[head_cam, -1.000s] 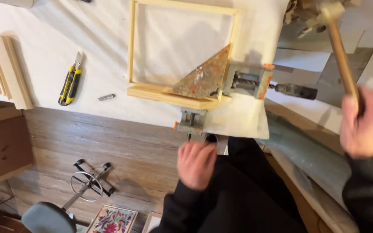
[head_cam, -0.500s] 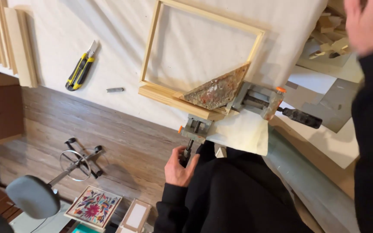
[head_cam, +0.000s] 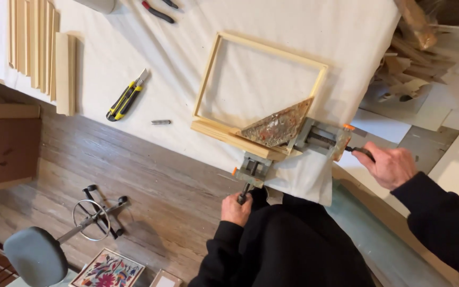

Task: Assembling and gluing wooden picture frame corners using a miter vise and hammer.

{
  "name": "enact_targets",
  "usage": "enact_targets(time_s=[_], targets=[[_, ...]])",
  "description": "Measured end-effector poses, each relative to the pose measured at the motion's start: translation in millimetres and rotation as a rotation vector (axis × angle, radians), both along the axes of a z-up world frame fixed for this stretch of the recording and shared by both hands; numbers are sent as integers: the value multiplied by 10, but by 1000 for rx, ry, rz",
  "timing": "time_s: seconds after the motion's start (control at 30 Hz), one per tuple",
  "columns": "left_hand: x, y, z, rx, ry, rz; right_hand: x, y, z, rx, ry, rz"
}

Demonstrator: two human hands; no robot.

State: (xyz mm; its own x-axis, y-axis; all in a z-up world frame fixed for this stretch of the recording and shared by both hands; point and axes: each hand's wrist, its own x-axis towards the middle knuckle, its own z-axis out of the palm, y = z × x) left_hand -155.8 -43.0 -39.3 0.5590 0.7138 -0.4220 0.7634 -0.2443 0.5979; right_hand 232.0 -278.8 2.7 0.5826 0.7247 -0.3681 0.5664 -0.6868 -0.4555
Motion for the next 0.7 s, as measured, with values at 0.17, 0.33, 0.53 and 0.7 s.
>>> enact_targets(time_s=[0.17,0.33,0.53,0.7], targets=[[77,177,302,-1302,-194,205,-23,79,228,210,-352,134],[177,282,419,-1730,-258,203,6,177,264,430,-467,176],[181,112,649,-1023,-281,267,217,62,323,179,-34,-44],[-125,-321,654,-213,-392,222,575,-1039,-960,139,1221,-488]])
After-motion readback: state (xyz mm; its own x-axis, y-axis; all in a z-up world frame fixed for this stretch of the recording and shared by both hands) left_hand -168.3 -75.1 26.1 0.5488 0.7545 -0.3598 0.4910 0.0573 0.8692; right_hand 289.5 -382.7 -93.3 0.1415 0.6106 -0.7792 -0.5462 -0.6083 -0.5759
